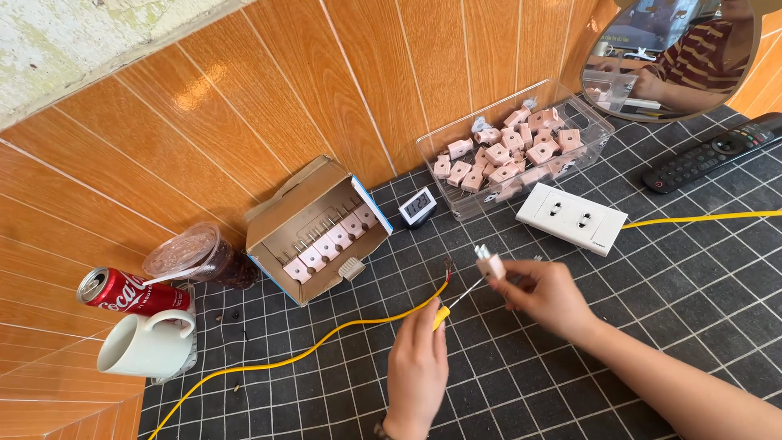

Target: The person uses a screwdriver to tighten screws on a small pink electrical component while holding a yellow cable. They then pick up a metal terminal, attach it to the cable, and secure it into the component. The person repeats this process with additional terminals and components.

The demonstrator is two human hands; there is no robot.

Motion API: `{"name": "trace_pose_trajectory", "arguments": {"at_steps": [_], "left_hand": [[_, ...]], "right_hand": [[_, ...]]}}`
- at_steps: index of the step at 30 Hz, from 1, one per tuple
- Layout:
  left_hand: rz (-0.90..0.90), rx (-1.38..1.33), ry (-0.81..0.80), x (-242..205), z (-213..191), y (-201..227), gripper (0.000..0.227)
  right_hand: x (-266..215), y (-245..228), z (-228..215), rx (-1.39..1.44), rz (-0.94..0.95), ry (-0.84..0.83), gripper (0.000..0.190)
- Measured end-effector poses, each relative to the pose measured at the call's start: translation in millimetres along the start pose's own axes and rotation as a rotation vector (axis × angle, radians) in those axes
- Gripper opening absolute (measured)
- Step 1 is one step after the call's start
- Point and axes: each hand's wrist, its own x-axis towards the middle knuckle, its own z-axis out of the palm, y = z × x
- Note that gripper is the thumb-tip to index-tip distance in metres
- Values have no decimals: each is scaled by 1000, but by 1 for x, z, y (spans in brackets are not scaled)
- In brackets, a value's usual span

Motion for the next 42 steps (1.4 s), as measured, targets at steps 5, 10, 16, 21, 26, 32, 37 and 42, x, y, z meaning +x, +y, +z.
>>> {"name": "trace_pose_trajectory", "arguments": {"at_steps": [5,10,16,21,26,32,37,42], "left_hand": [[-348,-363,-140,9,-10,16,29],[-634,-793,-247,13,-19,32,43],[-774,-1084,-413,11,-20,32,50],[-834,-1087,-498,12,-21,33,49],[-908,-1112,-525,16,-21,34,50],[-1006,-1188,-512,20,-28,38,49],[-865,-969,-561,16,-25,19,39],[278,120,-149,0,5,-9,44]], "right_hand": [[9,-5,-13,409,119,-39,31],[11,-2,-15,575,71,-67,26],[12,10,-14,653,24,-99,25],[12,12,-13,656,-27,-128,27],[10,14,-13,641,-78,-142,23],[5,25,-8,322,-296,32,30],[-2,25,-12,-101,-534,196,27],[10,58,0,-722,-635,-22,16]]}}
